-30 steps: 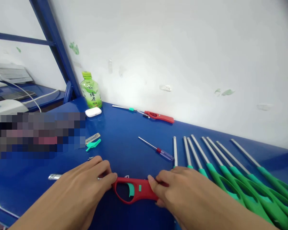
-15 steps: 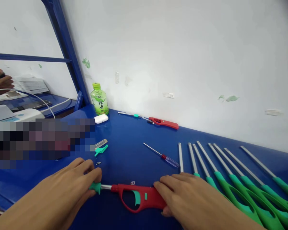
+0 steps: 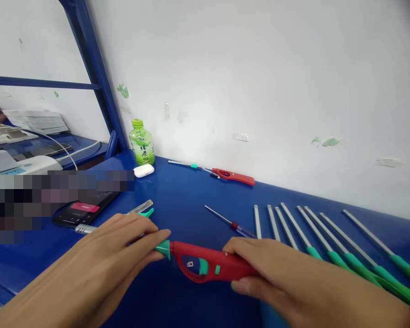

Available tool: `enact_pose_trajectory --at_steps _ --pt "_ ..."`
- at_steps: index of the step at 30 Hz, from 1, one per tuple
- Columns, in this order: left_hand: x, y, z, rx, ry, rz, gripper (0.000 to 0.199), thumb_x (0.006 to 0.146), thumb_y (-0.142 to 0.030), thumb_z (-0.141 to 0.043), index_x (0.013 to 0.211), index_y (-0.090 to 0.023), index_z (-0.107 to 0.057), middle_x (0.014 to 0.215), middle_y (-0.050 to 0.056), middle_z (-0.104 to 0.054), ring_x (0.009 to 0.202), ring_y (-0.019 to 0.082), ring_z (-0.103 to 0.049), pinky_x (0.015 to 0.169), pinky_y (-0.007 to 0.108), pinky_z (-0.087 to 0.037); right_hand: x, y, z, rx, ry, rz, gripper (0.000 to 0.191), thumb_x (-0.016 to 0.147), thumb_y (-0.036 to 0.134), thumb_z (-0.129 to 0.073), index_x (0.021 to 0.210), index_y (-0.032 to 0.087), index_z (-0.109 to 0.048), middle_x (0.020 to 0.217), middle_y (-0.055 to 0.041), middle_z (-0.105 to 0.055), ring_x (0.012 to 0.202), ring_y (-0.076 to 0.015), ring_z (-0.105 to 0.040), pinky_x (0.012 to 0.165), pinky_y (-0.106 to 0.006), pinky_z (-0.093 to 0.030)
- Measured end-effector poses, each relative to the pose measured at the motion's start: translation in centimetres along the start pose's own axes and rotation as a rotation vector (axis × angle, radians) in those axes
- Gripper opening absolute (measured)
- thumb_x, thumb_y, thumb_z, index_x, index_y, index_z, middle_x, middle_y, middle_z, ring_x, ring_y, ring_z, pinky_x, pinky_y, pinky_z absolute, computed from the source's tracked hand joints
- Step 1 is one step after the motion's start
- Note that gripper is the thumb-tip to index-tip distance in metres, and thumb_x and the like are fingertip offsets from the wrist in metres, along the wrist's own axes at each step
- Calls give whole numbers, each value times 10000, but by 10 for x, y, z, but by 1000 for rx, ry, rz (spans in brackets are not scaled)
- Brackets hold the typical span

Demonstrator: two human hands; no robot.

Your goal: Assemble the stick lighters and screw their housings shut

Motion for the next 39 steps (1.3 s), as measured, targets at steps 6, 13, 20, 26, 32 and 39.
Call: enact_pose_trajectory --at_steps 6,13,20,26,32,39 --pt "24 -26 22 -80 -126 -185 254 1233 -242 -511 1328 -281 -743 1119 -49 -883 937 97 -838 901 160 -640 -1 0 6 500 117 -83 424 1210 613 -497 1057 278 -708 924 5 -651 816 -160 -614 732 -270 -490" --pt "14 -34 13 -20 -167 -177 402 1086 -9 -514 1341 -236 -726 1187 -22 -876 1066 103 -824 1174 220 -572 2 7 5 666 141 -103 550 1163 728 -545 951 233 -656 817 32 -560 700 -119 -501 635 -243 -409" --pt "18 -34 12 -85 -82 -124 417 1100 -58 -533 1393 -302 -700 1191 -41 -897 1036 107 -851 1056 196 -629 3 9 0 767 206 -112 466 1151 687 -637 1043 235 -679 806 48 -645 583 -76 -447 503 -200 -317" --pt "8 -27 -3 8 26 -81 360 1257 -369 -440 1340 -348 -789 1178 -43 -898 1017 156 -861 1064 247 -636 2 2 4 516 77 -95 264 1159 450 -639 1024 267 -773 885 22 -739 700 -116 -601 603 -222 -428" --pt "7 -21 0 66 -2 -44 367 1229 -336 -453 1351 -355 -799 1263 -28 -875 1095 184 -863 1142 269 -627 10 15 26 225 -273 150 214 1161 373 -665 1053 345 -847 1099 25 -889 899 -191 -766 768 -289 -549" --pt "16 -24 -11 174 53 -60 467 1210 -301 -390 1164 -297 -855 1110 20 -910 898 226 -904 797 314 -719 5 33 15 -280 -534 399 418 1208 195 -518 1585 174 -700 1346 -106 -862 1177 -267 -850 1091 -448 -706"
Point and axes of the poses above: each hand's wrist, its own x-axis towards the middle knuckle, its own z-axis out of the back of the hand, y = z × x, the point moved 10 cm from there along x, towards the middle knuckle
